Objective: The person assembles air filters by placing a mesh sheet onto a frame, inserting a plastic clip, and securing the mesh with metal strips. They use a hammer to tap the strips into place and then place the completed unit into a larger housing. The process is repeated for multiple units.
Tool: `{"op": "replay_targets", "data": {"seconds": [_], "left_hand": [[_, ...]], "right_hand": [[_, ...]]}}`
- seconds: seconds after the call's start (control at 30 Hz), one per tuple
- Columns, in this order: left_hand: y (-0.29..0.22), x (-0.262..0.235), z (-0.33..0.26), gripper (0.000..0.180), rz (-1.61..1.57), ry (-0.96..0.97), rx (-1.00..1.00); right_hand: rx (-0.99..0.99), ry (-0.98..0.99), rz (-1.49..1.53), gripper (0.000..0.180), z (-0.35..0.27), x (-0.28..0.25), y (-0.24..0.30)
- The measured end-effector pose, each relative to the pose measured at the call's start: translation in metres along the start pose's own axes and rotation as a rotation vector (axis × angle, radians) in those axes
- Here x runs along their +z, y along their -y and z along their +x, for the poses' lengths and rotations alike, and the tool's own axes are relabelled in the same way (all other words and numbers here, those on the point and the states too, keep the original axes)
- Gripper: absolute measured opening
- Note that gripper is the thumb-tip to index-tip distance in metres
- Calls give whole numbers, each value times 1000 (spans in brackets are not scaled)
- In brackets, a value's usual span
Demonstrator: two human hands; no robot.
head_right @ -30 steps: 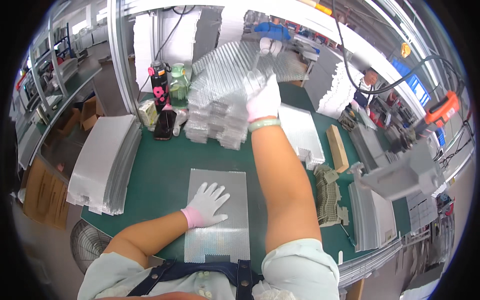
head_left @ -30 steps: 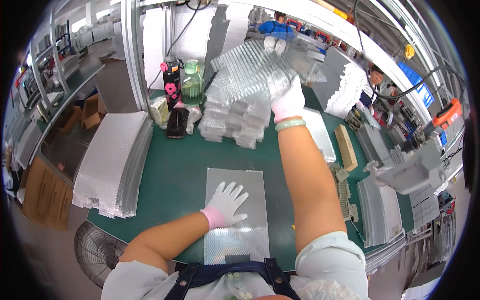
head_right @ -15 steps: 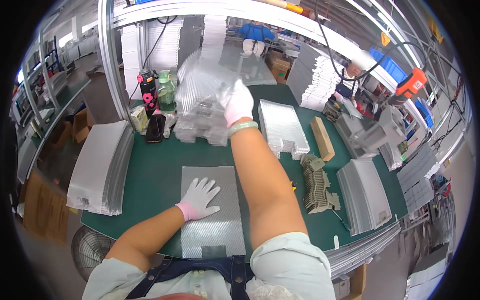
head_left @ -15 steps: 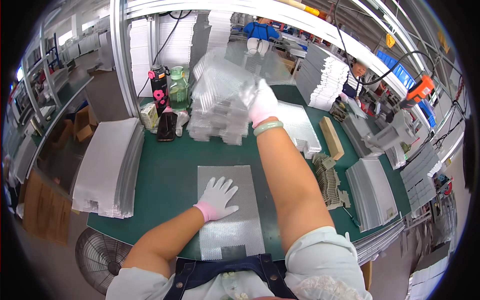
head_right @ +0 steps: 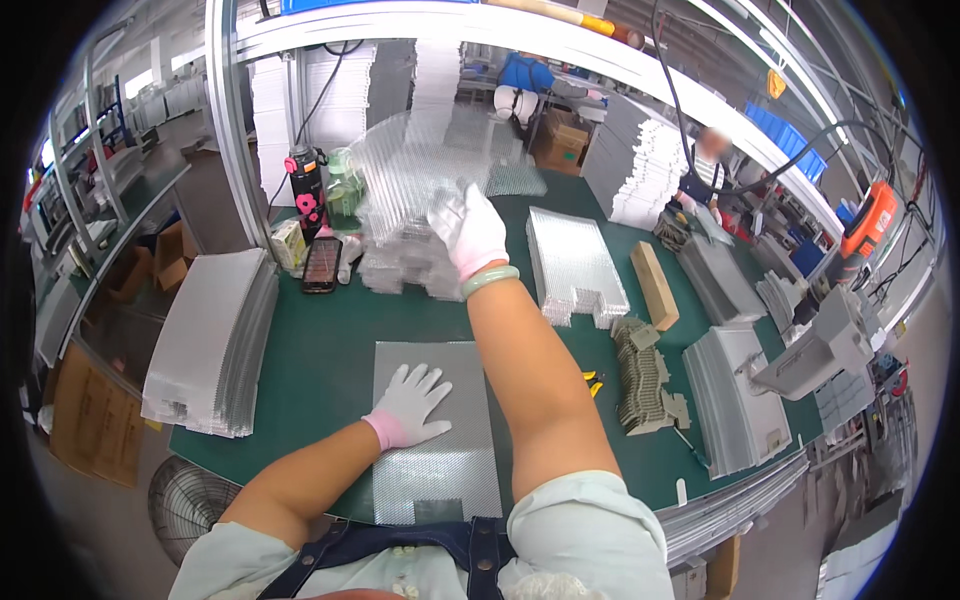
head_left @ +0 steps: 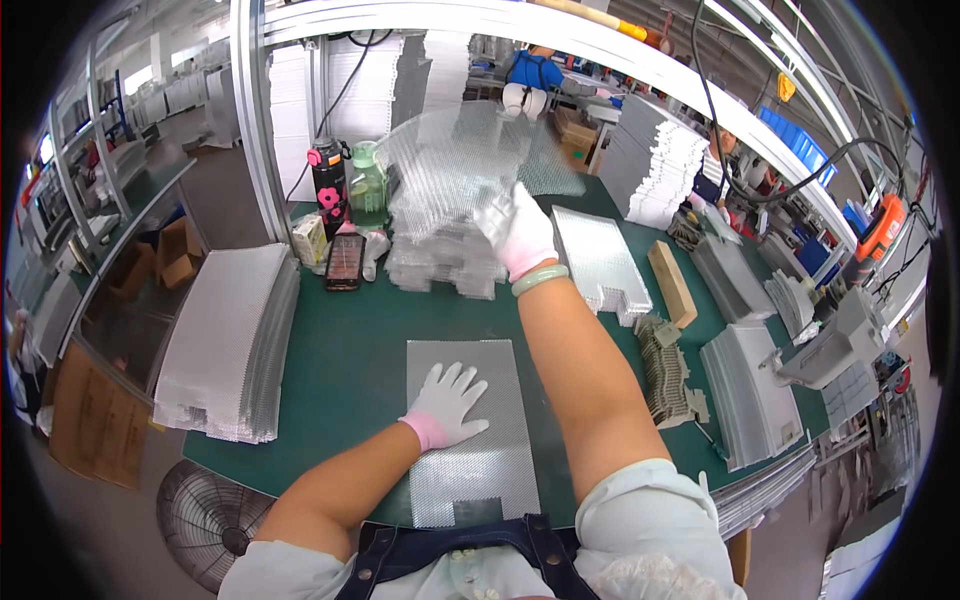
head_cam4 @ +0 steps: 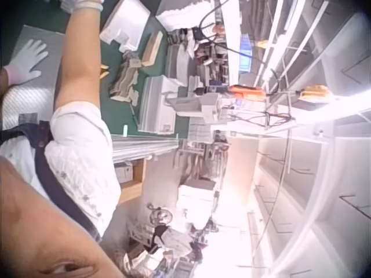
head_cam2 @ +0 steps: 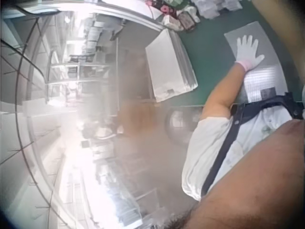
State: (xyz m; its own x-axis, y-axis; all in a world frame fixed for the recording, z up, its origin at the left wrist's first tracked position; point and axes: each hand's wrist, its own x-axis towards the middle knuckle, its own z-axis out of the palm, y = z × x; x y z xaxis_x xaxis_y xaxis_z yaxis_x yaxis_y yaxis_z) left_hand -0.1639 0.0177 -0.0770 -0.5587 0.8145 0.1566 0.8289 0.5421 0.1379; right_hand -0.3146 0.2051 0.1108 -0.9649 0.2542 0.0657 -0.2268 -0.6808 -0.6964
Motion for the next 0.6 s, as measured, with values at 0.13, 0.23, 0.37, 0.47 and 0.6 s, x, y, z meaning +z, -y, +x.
{"op": "replay_targets", "data": {"seconds": [0.13, 0.23, 0.37, 0.47, 0.6], "left_hand": [[1, -3, 2, 76, 3, 26, -8], [2, -2, 6, 76, -11, 1, 0], [8, -1, -3, 74, -16, -35, 1], [10, -12, -10, 71, -28, -84, 13], [6, -6, -2, 53, -210, -351, 94]], "right_hand": [[-40, -36, 198, 44, -5, 9, 1], [-41, -79, -118, 47, -5, -5, -6], [-46, 68, 211, 37, -10, 2, -20], [-47, 41, 187, 38, -6, -3, -29], [268, 295, 355, 36, 25, -61, -18]]}}
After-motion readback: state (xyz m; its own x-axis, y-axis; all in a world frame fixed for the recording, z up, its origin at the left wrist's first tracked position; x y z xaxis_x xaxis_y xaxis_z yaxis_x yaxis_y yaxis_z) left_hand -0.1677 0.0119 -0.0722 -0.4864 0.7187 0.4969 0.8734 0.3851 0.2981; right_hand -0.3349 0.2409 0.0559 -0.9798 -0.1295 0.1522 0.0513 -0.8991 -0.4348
